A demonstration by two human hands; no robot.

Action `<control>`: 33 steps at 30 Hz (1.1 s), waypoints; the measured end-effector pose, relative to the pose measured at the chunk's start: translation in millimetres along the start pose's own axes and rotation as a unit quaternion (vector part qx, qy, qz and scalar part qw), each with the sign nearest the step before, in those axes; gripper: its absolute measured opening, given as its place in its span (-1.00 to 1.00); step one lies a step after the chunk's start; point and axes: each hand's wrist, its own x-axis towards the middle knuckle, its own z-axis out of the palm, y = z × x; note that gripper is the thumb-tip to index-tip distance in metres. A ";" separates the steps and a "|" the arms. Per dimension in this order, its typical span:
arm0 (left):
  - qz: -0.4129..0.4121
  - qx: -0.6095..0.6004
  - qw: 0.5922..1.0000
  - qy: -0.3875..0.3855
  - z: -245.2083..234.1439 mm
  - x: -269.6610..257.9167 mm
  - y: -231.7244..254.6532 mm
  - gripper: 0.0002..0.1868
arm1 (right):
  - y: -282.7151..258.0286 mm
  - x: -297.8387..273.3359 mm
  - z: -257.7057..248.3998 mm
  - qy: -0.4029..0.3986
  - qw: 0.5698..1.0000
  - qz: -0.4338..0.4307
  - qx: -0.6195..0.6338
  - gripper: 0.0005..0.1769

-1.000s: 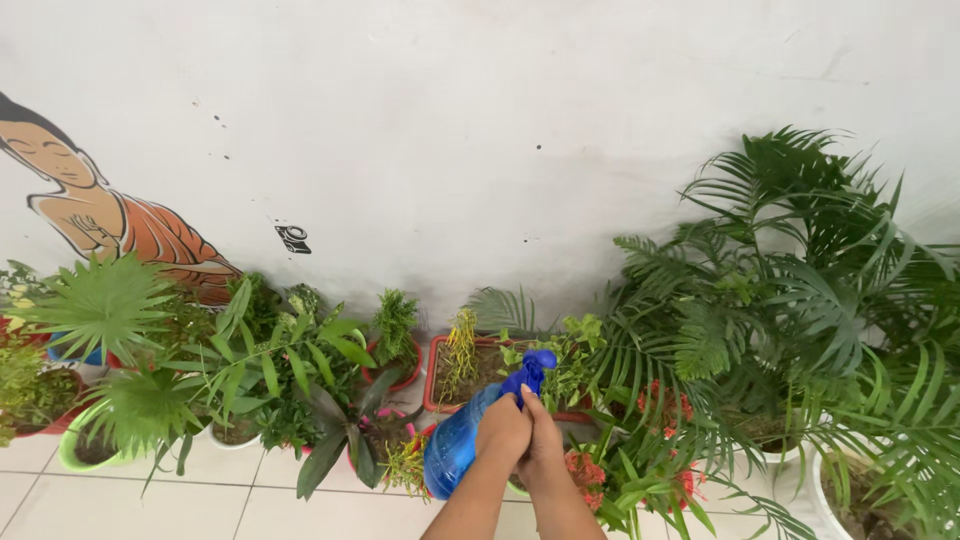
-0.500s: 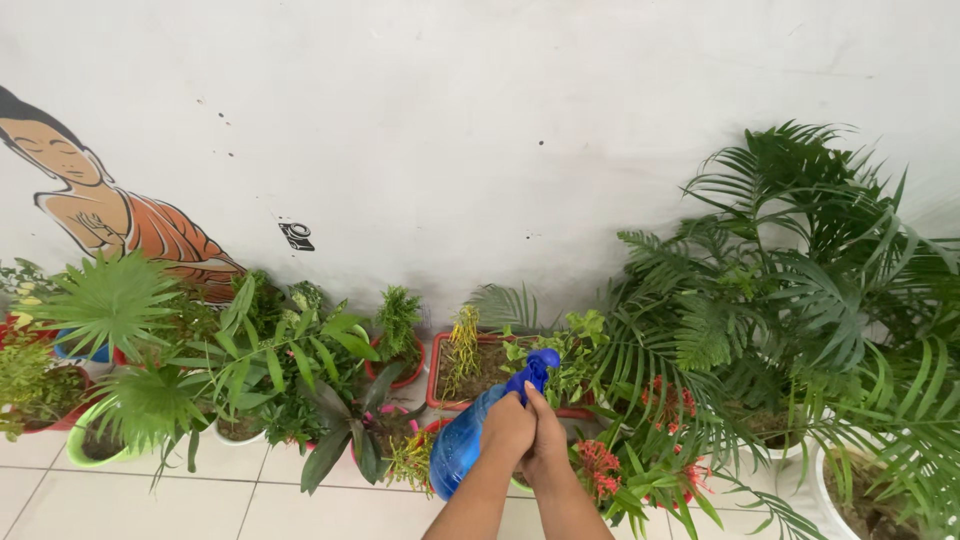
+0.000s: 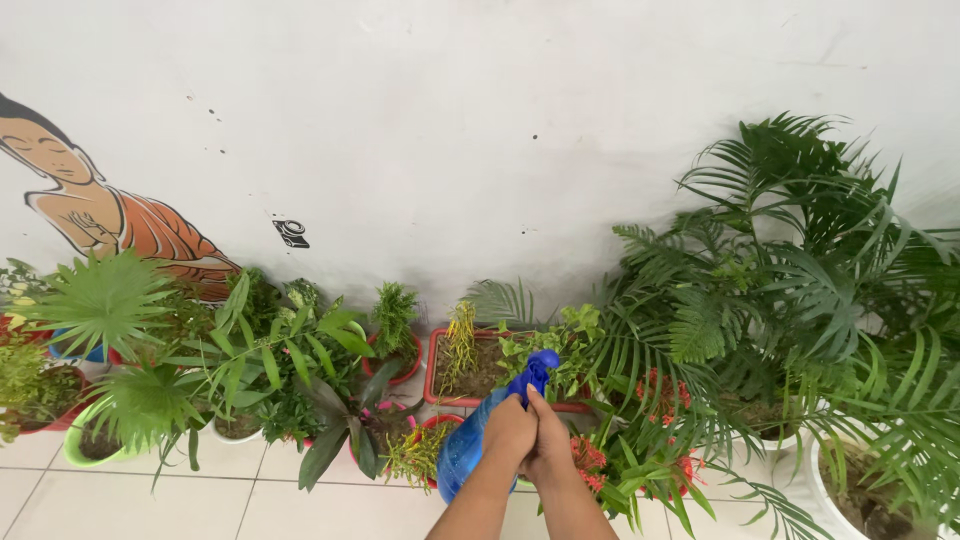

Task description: The person uses a blue spray bottle to mist water onto several potted plants arranged along a wall. The person moves the spray bottle from left to right, targeting different plants in sequence.

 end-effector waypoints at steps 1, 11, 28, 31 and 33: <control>0.000 -0.004 1.000 0.000 0.6 0.1 -0.5 -0.50 | -0.4 -0.7 0.0 0.014 1.000 -0.002 -0.009 -0.53; -0.027 -0.007 1.000 -0.013 1.7 -5.4 4.1 -0.42 | 3.7 0.0 -7.5 -0.044 0.998 -0.039 0.010 -0.52; 0.015 0.016 0.999 -0.034 6.4 0.9 10.0 -0.46 | -2.7 -3.8 -6.4 0.042 0.998 -0.040 -0.004 -0.50; 0.038 0.036 0.998 -0.036 19.4 4.6 9.6 -0.51 | -8.3 -2.3 -17.4 0.037 0.999 -0.035 0.021 -0.52; 0.045 0.060 0.996 -0.039 24.2 1.4 16.4 -0.53 | -10.2 -3.2 -24.6 0.000 0.997 -0.060 0.045 -0.52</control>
